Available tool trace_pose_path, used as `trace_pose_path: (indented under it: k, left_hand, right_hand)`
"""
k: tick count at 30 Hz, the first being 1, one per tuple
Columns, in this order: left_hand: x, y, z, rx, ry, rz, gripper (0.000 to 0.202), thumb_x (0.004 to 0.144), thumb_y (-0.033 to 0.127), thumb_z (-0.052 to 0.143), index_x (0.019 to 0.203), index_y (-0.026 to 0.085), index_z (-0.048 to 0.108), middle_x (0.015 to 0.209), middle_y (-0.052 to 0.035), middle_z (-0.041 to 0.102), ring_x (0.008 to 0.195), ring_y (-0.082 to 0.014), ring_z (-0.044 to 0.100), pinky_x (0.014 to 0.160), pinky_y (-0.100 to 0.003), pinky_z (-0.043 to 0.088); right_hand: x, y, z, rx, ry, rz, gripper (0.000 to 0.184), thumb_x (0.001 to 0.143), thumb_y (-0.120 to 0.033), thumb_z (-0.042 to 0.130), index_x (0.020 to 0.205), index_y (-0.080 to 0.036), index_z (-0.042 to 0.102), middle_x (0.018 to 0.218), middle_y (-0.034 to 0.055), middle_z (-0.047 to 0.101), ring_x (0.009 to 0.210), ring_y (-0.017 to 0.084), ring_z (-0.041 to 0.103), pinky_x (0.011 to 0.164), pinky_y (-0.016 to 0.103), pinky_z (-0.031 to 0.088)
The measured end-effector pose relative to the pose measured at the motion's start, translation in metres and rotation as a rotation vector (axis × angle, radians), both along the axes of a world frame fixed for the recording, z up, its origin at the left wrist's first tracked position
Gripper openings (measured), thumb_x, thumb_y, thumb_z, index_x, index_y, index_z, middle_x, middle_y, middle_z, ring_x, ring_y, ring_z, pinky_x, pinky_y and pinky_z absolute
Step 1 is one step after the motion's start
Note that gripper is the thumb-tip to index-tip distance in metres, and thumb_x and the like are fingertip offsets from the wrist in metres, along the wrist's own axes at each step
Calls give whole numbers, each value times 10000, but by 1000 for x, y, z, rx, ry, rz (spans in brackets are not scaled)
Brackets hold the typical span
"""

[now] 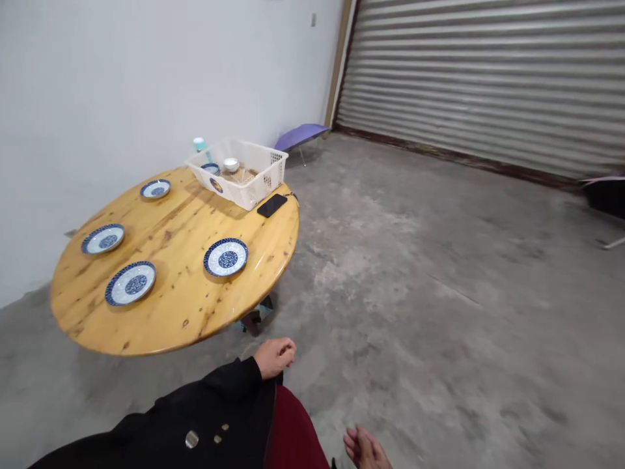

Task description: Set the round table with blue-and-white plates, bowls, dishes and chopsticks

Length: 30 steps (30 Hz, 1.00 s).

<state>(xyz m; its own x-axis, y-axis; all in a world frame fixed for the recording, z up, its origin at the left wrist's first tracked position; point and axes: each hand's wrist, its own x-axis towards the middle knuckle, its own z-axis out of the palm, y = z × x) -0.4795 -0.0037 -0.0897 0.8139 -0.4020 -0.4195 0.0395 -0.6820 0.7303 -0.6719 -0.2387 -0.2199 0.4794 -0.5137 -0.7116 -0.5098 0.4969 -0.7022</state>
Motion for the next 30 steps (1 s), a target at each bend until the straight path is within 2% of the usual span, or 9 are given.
trace_pose_path:
  k: [3,5,8,10,14,17,23,26,30]
  left_hand:
    - [12,-5,-3,43,-2,59,217,868,246,432,883,204,644,783,3,731,727,-139,652,693,-226,447]
    - [25,-10,-8,52,7,101,217,868,256,440,901,207,649,805,-1,737,751,-145,659,705,-228,453]
    - [56,-24,-10,37,11,132,219,870,276,448,909,210,652,817,3,739,764,-148,661,713,-230,455]
    - [83,-35,-8,15,7,128,218,871,287,448,895,211,651,805,8,735,754,-147,658,709,-231,449]
    - [141,-59,2,-33,-18,104,223,872,290,444,879,213,653,768,19,718,718,-140,642,684,-232,425]
    - [174,-73,6,-27,-24,112,212,858,276,457,882,213,658,750,22,707,701,-139,626,659,-231,410]
    - [207,-94,2,-39,39,111,217,867,277,439,892,205,642,739,14,700,655,-135,618,632,-231,406]
    - [221,-99,-2,-35,46,180,207,866,283,439,878,208,631,731,15,702,664,-140,632,647,-236,418]
    - [250,-108,-4,-27,3,398,184,865,299,450,871,216,614,749,10,714,697,-149,661,687,-240,455]
  right_hand:
    - [29,4,5,-20,-17,42,619,462,-593,848,865,-153,680,712,60,751,634,248,731,586,326,596]
    - [51,1,8,18,-10,67,643,430,-589,858,854,-140,680,692,61,748,613,235,724,577,310,586]
    - [86,-17,12,118,50,114,688,328,-574,880,817,-135,678,673,74,747,599,236,720,571,307,584]
    - [109,-33,15,122,77,97,692,306,-571,877,808,-140,671,663,68,744,595,233,718,570,309,583]
    - [147,-62,21,-4,55,59,662,410,-600,846,854,-142,668,701,60,747,639,243,731,606,334,592]
    - [171,-76,23,-76,47,50,601,497,-609,825,866,-161,669,726,47,750,675,250,739,635,340,599]
    - [228,-95,22,-73,36,68,649,464,-665,829,852,-168,675,696,53,747,615,243,723,576,337,592]
    - [272,-119,19,-85,33,140,637,445,-657,831,831,-175,675,686,54,742,606,237,718,563,336,589]
    - [357,-166,17,-22,29,314,598,394,-608,839,787,-188,676,685,67,738,607,239,719,573,342,596]
